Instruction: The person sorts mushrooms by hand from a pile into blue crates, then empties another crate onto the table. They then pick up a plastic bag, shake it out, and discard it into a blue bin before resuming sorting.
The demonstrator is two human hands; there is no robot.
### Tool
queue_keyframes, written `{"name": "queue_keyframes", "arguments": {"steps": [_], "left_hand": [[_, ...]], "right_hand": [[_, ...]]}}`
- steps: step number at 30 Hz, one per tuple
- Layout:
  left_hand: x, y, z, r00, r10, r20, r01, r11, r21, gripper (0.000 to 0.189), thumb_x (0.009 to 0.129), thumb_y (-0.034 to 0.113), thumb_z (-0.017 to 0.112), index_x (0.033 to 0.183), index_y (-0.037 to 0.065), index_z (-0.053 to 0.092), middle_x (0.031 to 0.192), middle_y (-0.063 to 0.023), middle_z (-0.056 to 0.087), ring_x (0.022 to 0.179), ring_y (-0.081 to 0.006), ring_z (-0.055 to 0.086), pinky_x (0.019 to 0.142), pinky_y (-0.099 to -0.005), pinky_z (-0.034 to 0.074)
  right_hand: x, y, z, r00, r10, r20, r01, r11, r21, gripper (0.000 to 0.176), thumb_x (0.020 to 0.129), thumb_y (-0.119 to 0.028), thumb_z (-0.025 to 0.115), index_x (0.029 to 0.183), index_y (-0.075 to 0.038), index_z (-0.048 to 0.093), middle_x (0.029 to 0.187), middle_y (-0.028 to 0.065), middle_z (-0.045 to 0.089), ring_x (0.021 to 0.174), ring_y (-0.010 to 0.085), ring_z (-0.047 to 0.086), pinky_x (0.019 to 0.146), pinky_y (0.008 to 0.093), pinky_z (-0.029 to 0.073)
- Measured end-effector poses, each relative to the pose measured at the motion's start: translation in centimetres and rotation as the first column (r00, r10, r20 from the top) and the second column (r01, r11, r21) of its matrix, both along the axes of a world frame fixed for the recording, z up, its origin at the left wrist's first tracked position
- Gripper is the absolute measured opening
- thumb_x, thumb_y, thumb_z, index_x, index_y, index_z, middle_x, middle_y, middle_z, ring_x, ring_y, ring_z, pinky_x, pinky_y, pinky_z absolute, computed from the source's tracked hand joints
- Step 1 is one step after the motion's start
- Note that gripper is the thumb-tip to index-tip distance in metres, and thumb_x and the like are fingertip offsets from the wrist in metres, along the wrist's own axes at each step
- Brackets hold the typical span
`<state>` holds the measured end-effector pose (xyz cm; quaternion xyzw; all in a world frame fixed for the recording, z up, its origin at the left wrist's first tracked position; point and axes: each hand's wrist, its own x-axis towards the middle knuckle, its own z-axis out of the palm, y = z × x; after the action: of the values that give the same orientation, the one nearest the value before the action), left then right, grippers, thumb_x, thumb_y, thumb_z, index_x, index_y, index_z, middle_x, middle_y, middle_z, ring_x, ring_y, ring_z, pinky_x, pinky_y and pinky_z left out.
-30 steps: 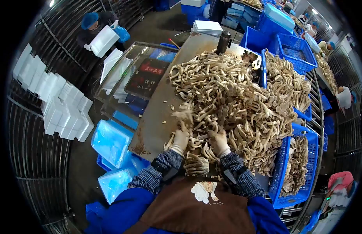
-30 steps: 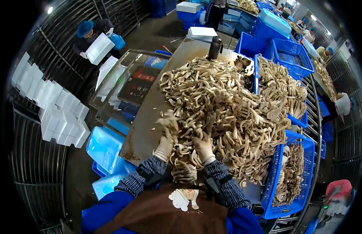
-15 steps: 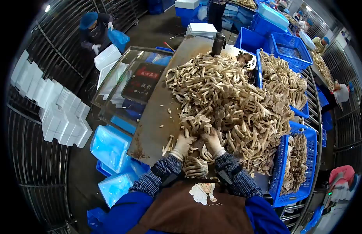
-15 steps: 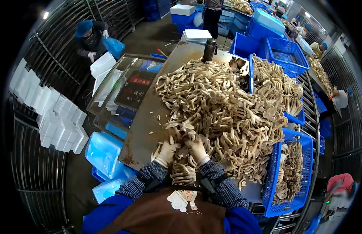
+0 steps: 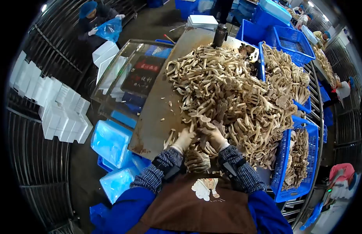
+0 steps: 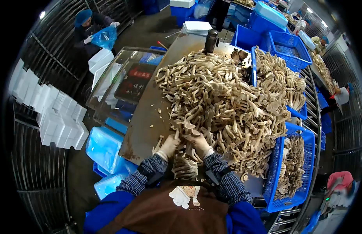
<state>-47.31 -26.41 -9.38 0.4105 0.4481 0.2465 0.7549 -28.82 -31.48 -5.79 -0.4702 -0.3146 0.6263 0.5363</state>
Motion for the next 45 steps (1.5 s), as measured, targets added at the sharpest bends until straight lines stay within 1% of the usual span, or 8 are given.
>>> {"name": "queue_keyframes", "arguments": {"steps": [6,15,18,20,25,36,42,45], "left_hand": [[-1.4,1.7,-0.9,0.859,0.504,0.094,-0.447,0.826,-0.343,0.027,0.083,0.002,0.059,0.108,-0.007,0.053,0.081,-0.0055,0.059,0.066,-0.0150,0.052,0.059,-0.0279,0.044],[-3.2,1.6,-3.5,0.995,0.062,-0.075,-0.019,0.877,0.480,0.029,0.085,0.010,0.056,0.113,0.002,0.057,0.101,-0.0148,0.062,0.092,-0.0267,0.060,0.083,-0.0344,0.047],[-5.0,2.0,-2.9,0.693,0.116,-0.711,0.677,0.233,0.698,0.032,0.077,0.013,0.064,0.108,0.007,0.063,0.097,-0.0155,0.064,0.092,-0.0278,0.061,0.086,-0.0343,0.047],[-4.7,2.3,-4.7,0.393,0.033,-0.919,0.884,0.263,0.387,0.042,0.085,0.025,0.055,0.125,0.013,0.051,0.113,-0.0141,0.057,0.095,-0.0239,0.060,0.082,-0.0340,0.048],[-3.5,2.8,-12.9,0.967,0.029,-0.253,0.071,0.923,0.377,0.037,0.090,0.021,0.053,0.123,0.005,0.052,0.101,-0.0095,0.062,0.092,-0.0198,0.059,0.077,-0.0336,0.047],[4.1,1.5,8.5,0.922,0.384,0.054,-0.344,0.873,-0.347,0.026,0.087,0.002,0.055,0.113,0.002,0.059,0.109,-0.0103,0.062,0.095,-0.0210,0.061,0.082,-0.0323,0.051],[4.8,1.7,5.5,0.962,0.149,0.228,-0.180,0.976,0.124,0.044,0.076,-0.009,0.056,0.119,-0.003,0.056,0.108,-0.0083,0.063,0.093,-0.0177,0.060,0.084,-0.0293,0.048],[3.7,2.0,6.5,0.975,0.178,0.136,-0.192,0.977,0.097,0.046,0.076,-0.009,0.055,0.122,-0.005,0.051,0.108,-0.0080,0.062,0.091,-0.0169,0.060,0.080,-0.0273,0.050]], "right_hand": [[-0.5,-1.0,-1.7,0.888,-0.248,0.387,0.296,0.953,-0.070,0.040,0.079,0.002,0.061,0.118,-0.002,0.053,0.099,0.0132,0.063,0.083,0.0230,0.063,0.077,0.0304,0.052],[-1.9,3.1,7.8,0.875,-0.119,0.469,0.357,0.813,-0.460,0.036,0.092,-0.017,0.054,0.125,-0.002,0.051,0.094,0.0183,0.063,0.088,0.0266,0.063,0.078,0.0392,0.050],[1.2,2.9,-3.4,0.728,-0.227,0.646,0.483,0.840,-0.248,0.047,0.085,-0.031,0.066,0.118,-0.001,0.050,0.081,0.0121,0.063,0.070,0.0191,0.062,0.060,0.0336,0.052],[0.6,2.5,-2.5,0.720,-0.260,0.643,0.471,0.864,-0.178,0.044,0.084,-0.027,0.067,0.117,-0.002,0.051,0.081,0.0100,0.062,0.066,0.0175,0.059,0.057,0.0309,0.049],[0.3,3.3,-0.9,0.554,-0.388,0.736,0.647,0.757,-0.088,0.040,0.080,-0.031,0.067,0.104,0.000,0.059,0.098,0.0220,0.064,0.093,0.0376,0.061,0.082,0.0413,0.047],[-0.9,2.4,4.6,0.571,-0.033,0.820,0.458,0.842,-0.285,0.036,0.092,-0.027,0.049,0.120,-0.005,0.054,0.129,0.0253,0.046,0.102,0.0358,0.059,0.091,0.0408,0.044],[-1.1,1.2,-0.2,0.445,-0.120,0.888,-0.027,0.989,0.147,0.037,0.086,-0.017,0.058,0.121,-0.005,0.055,0.103,0.0151,0.062,0.097,0.0289,0.059,0.099,0.0354,0.036],[0.1,-0.1,5.3,0.906,-0.422,0.020,0.404,0.853,-0.331,0.038,0.085,-0.010,0.061,0.122,-0.005,0.055,0.102,0.0116,0.063,0.090,0.0233,0.061,0.072,0.0265,0.052]]}}
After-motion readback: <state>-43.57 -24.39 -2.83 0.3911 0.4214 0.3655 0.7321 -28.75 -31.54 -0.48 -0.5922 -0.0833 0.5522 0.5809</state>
